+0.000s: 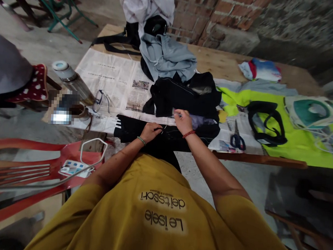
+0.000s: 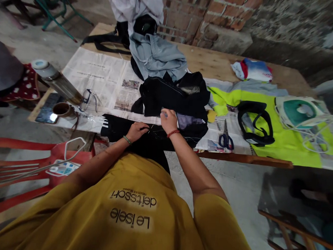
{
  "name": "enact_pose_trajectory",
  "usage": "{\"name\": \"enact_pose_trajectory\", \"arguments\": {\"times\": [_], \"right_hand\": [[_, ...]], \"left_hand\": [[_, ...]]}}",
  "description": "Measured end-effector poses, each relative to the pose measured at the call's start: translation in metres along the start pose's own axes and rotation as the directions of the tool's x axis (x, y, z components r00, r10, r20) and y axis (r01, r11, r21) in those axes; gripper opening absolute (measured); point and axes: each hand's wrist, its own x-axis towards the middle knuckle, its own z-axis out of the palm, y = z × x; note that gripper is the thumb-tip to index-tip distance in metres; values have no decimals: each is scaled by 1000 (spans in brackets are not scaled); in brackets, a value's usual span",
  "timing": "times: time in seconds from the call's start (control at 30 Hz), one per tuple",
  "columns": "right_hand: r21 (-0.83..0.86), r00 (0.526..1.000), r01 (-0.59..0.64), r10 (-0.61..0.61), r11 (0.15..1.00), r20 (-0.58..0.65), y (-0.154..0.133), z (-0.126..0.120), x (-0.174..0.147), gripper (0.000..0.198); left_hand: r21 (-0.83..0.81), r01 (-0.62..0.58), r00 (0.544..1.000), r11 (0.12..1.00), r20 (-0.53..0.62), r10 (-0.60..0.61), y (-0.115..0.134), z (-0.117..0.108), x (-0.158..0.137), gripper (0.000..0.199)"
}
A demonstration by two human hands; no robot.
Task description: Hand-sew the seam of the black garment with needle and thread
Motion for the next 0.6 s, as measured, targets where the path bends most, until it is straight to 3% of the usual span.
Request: {"name": "enact_pose_trajectory", "arguments": {"times": [0.07, 0.13, 0.2, 0.3, 0.4, 0.47, 0.53, 0.6], "right_hand": [[-117, 961, 183, -202, 976, -191, 0, -10, -8, 26], [-246, 904, 320, -373, 915, -211, 0, -16, -26, 25], [-333, 873, 386, -457, 860, -168, 3, -15, -45, 23], [-326, 914, 341, -392, 882, -103, 25, -8, -57, 23], [-216, 984, 117, -143, 969, -108, 59, -13, -36, 21], [-207, 982, -27, -14, 978, -191, 73, -27, -15, 22], [-238, 965, -30, -34, 971, -259, 72, -43, 1, 21], [-256, 962, 92, -152, 962, -225, 57, -53, 4, 19]], "left_hand": [[-8, 27, 1000, 1000, -11, -27, 1, 1, 0, 13], [-20, 50, 999, 999, -18, -51, 2, 2, 0, 13], [-38, 67, 998, 997, -19, -67, 3, 2, 0, 14], [-66, 78, 997, 995, -18, -79, 3, 2, 1, 14], [-86, 68, 998, 994, -6, -68, 2, 1, 2, 11], [-93, 58, 998, 994, 14, -57, 3, 0, 2, 11], [-95, 56, 998, 994, 23, -54, 3, -1, 2, 10], [-94, 59, 998, 994, 18, -58, 4, -1, 3, 11]]}}
